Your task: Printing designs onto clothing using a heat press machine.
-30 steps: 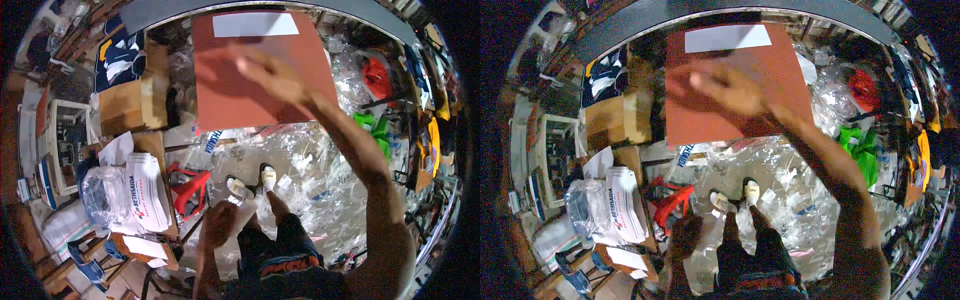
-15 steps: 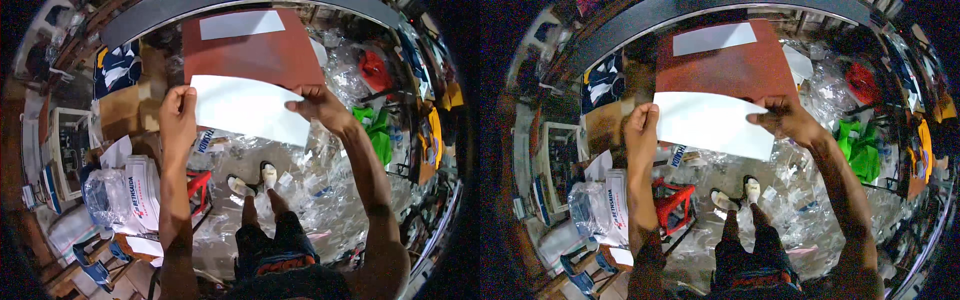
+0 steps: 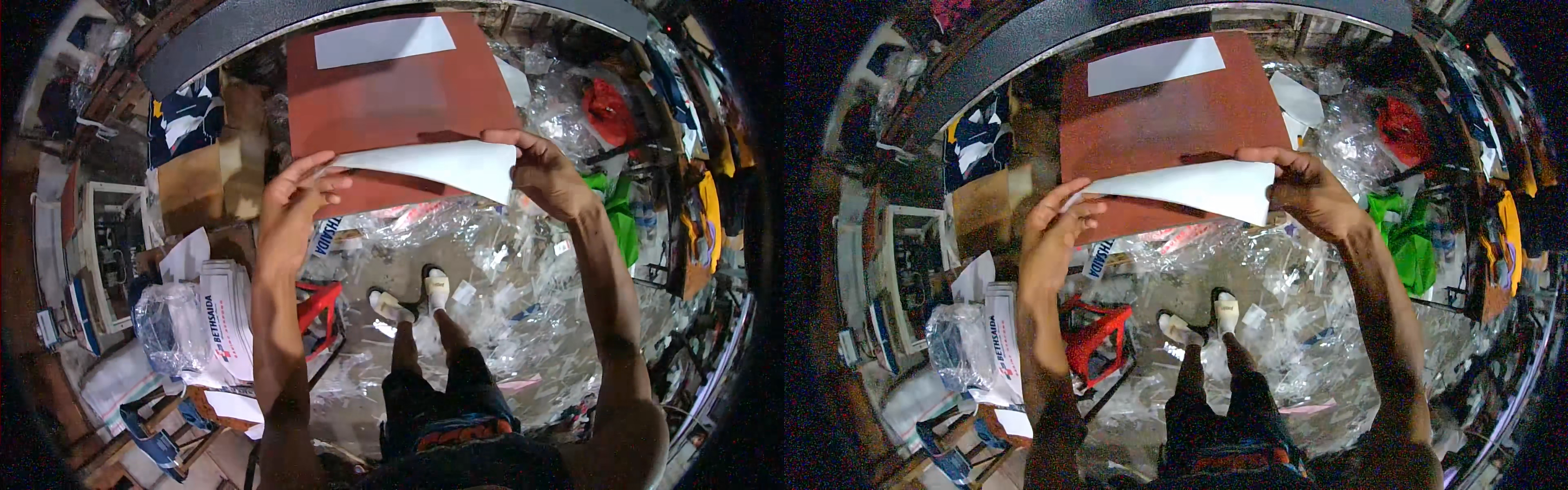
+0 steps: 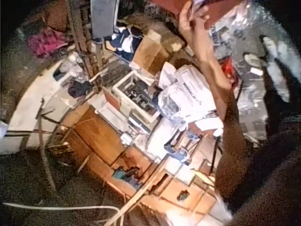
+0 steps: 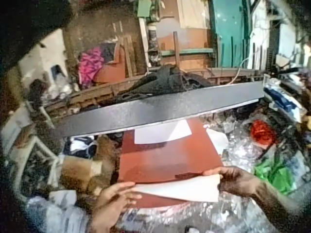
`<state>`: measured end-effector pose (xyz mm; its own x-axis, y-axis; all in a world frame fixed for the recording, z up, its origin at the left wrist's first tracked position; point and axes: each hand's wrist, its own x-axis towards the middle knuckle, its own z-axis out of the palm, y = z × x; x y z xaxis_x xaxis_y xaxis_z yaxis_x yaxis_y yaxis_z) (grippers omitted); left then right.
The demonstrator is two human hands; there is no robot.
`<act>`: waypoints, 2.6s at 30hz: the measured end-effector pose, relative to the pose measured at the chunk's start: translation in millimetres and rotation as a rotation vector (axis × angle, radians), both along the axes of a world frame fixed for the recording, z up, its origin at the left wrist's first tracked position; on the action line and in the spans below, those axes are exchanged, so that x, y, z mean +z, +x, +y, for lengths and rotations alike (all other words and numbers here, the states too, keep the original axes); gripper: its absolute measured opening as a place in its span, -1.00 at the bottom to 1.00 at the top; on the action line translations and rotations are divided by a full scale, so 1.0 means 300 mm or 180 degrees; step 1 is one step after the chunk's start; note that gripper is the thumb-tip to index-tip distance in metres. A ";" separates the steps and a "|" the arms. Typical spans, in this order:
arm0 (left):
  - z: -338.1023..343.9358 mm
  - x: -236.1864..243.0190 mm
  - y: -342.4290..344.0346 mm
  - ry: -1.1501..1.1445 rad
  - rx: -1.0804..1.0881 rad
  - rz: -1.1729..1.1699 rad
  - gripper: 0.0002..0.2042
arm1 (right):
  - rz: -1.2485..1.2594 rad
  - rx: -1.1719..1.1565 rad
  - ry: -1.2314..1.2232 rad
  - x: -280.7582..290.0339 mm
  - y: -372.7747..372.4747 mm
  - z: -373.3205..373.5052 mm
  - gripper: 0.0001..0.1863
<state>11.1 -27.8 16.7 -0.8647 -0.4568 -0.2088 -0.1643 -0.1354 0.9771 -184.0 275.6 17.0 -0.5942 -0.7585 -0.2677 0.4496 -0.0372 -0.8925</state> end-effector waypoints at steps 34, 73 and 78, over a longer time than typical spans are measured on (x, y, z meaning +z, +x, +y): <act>0.065 -0.184 -0.251 -0.4561 -0.1294 0.0064 -0.33 | 0.5258 0.0839 0.2247 -0.146 0.030 -0.212 -0.35; 0.081 -0.254 -0.467 -0.4559 -0.0642 -0.0506 -0.35 | 0.5295 0.0612 0.2370 -0.160 -0.118 -0.275 -0.42; 0.045 -0.210 -0.481 -0.4445 -0.0892 -0.0612 -0.36 | 0.5151 0.0514 0.2284 -0.163 -0.137 -0.272 -0.42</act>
<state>-133.3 -14.2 -46.3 -0.9692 -0.2040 0.1382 -0.1669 0.9561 0.2408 -225.2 193.8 -31.9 -0.5136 -0.8389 0.1803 -0.8518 0.4732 -0.2248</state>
